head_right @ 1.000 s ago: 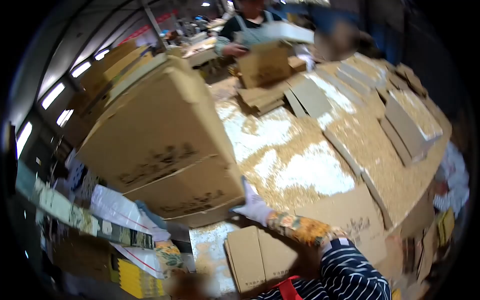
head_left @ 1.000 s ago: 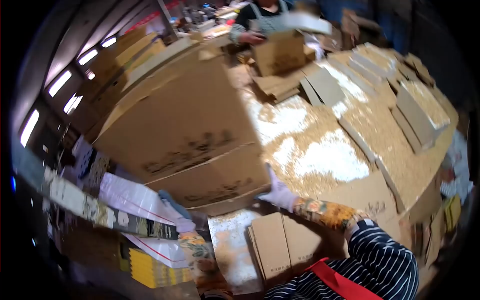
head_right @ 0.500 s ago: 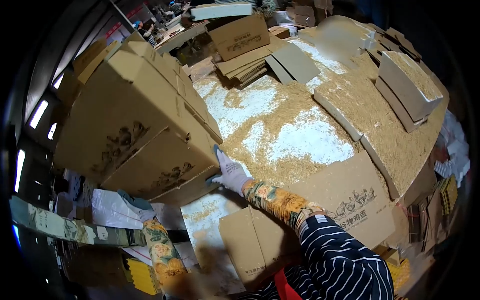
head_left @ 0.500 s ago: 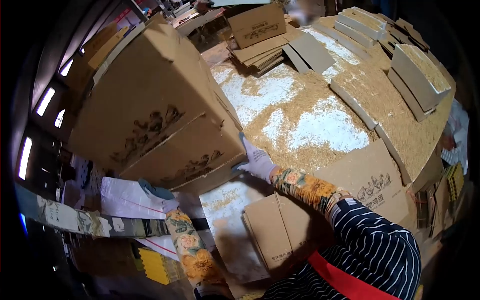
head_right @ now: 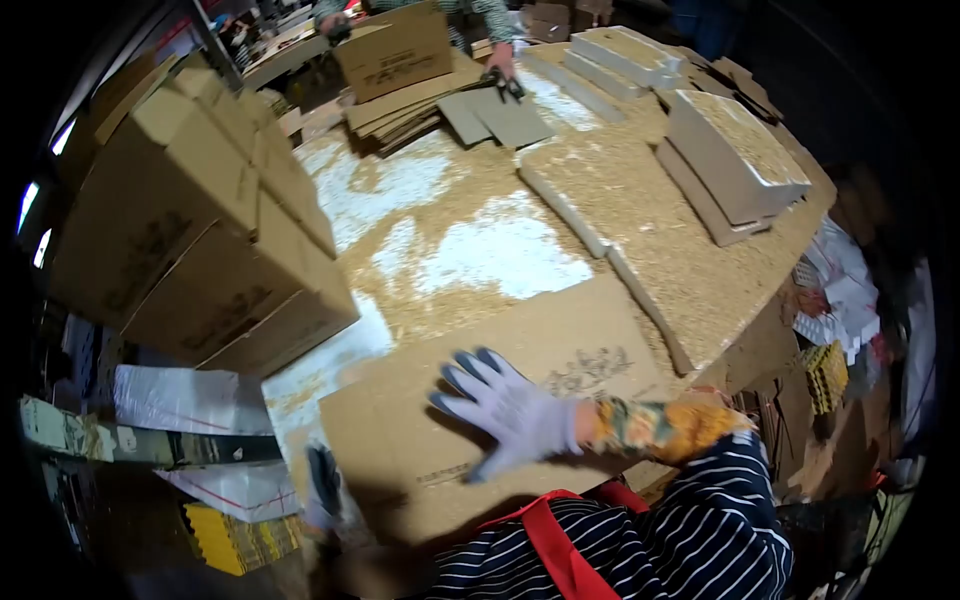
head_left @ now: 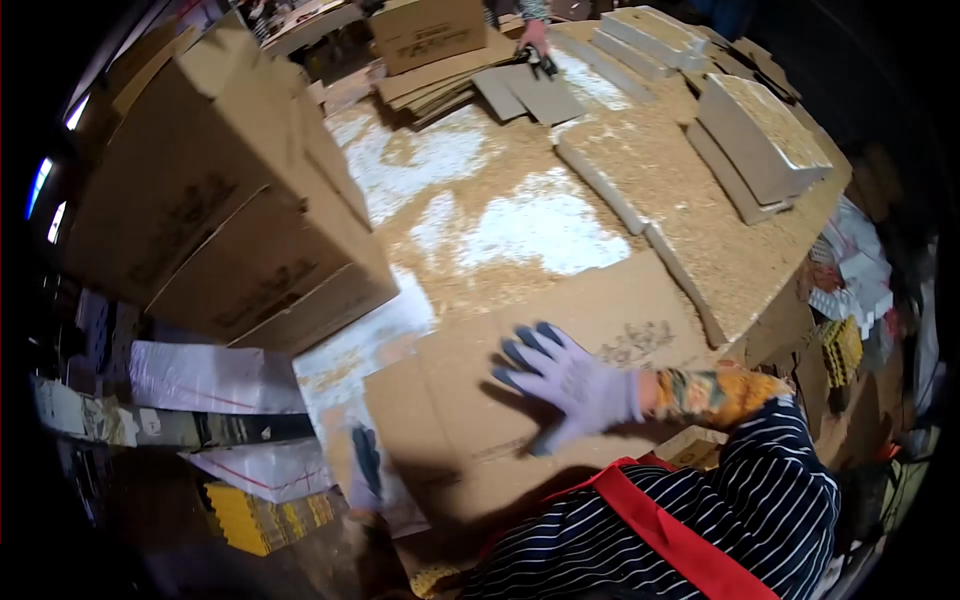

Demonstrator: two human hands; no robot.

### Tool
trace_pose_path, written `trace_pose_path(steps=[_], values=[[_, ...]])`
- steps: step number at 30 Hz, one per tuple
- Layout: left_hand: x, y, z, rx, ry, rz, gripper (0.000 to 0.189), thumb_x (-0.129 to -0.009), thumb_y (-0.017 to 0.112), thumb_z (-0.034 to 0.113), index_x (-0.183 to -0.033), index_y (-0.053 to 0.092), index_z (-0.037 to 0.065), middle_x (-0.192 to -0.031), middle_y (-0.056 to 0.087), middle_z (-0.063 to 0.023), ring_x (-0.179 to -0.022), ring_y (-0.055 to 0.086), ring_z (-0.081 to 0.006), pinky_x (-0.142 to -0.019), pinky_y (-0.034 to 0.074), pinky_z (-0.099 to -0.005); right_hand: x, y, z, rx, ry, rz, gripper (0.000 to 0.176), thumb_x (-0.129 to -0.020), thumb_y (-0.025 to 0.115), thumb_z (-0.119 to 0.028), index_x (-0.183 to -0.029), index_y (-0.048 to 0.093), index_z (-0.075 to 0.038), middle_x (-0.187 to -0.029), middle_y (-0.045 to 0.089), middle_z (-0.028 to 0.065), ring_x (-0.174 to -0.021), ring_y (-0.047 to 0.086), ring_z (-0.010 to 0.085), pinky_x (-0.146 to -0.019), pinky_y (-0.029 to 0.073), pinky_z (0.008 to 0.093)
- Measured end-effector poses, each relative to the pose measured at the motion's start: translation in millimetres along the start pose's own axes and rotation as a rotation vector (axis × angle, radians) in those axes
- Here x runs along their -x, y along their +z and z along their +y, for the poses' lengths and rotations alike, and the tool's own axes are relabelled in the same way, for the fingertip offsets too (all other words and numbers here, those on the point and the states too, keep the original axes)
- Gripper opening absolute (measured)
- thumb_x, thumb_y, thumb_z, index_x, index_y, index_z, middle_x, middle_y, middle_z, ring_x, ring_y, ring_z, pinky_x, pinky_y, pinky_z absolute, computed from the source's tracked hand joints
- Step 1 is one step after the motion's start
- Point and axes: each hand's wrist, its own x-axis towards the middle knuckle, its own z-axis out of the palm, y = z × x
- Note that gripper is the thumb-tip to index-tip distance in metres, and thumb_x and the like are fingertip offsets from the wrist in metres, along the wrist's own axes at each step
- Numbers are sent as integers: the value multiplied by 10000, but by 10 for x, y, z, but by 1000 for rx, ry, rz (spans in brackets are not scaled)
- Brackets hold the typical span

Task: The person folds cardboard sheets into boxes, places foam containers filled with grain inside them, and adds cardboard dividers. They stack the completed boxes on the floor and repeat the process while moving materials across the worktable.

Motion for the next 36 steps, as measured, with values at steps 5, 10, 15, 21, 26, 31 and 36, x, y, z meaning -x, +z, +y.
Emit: trace_pose_path(steps=[5, 10, 15, 21, 26, 31, 36], values=[[305, 1082, -582, 216, -166, 24, 514, -1015, 526, 317, -1434, 439, 32, -1466, 451, -102, -1308, 448, -207, -1092, 392, -333, 1362, 208, 236, 184, 30, -287, 1244, -542, 726, -688, -1514, 295, -43, -1508, 310, 315, -1411, 285, 499, -1153, 161, 644], [362, 1620, -594, 199, -56, 252, 468, -1022, 514, 277, -1421, 453, 40, -1456, 458, -96, -1286, 467, -199, -1073, 423, -332, 1879, 367, 376, 86, -175, -226, 1145, -622, 718, -620, -1509, 292, -35, -1518, 290, 320, -1438, 241, 490, -1164, 112, 654], [1413, 2522, 198, -563, 482, 250, 547, -962, 593, 291, -1424, 436, 43, -1451, 438, -149, -1312, 444, -271, -1124, 354, -403, 2087, 29, 566, -3, -229, -210, 1128, -660, 702, -681, -1520, 302, -71, -1541, 289, 281, -1453, 230, 457, -1181, 105, 617], [2738, 3533, 189, -1778, 725, -341, 705, -812, 703, 338, -1435, 454, 122, -1422, 432, -237, -1348, 396, -368, -1155, 281, -478, 1989, 110, 728, 93, -189, -161, 1147, -652, 677, -749, -1508, 329, -68, -1518, 320, 290, -1430, 267, 459, -1177, 134, 597], [2951, 3381, 320, -1601, 857, -357, 554, -755, 691, 215, -1300, 614, 151, -1287, 583, -144, -1186, 543, -339, -1052, 417, -467, 2439, -392, 219, 210, -210, -204, 930, -761, 700, -576, -1456, 379, -48, -1419, 409, 294, -1362, 341, 482, -1124, 240, 602], [3557, 3643, 2186, -1436, 662, -334, 543, -732, 718, 138, -1263, 630, 68, -1244, 618, -163, -1118, 601, -366, -992, 490, -420, 2297, -1630, -96, 459, -279, 100, 443, -775, 722, -351, -1118, 577, -111, -991, 619, 86, -921, 634, 252, -801, 489, 397], [2691, 3075, 2834, -1475, 518, -567, 270, -924, 504, 76, -1132, 668, 21, -1015, 694, -72, -965, 671, -248, -921, 518, -348, 1476, -2240, 67, 420, -435, 354, 359, -794, 708, -466, -955, 591, -166, -769, 595, 43, -701, 619, 245, -638, 472, 362]])
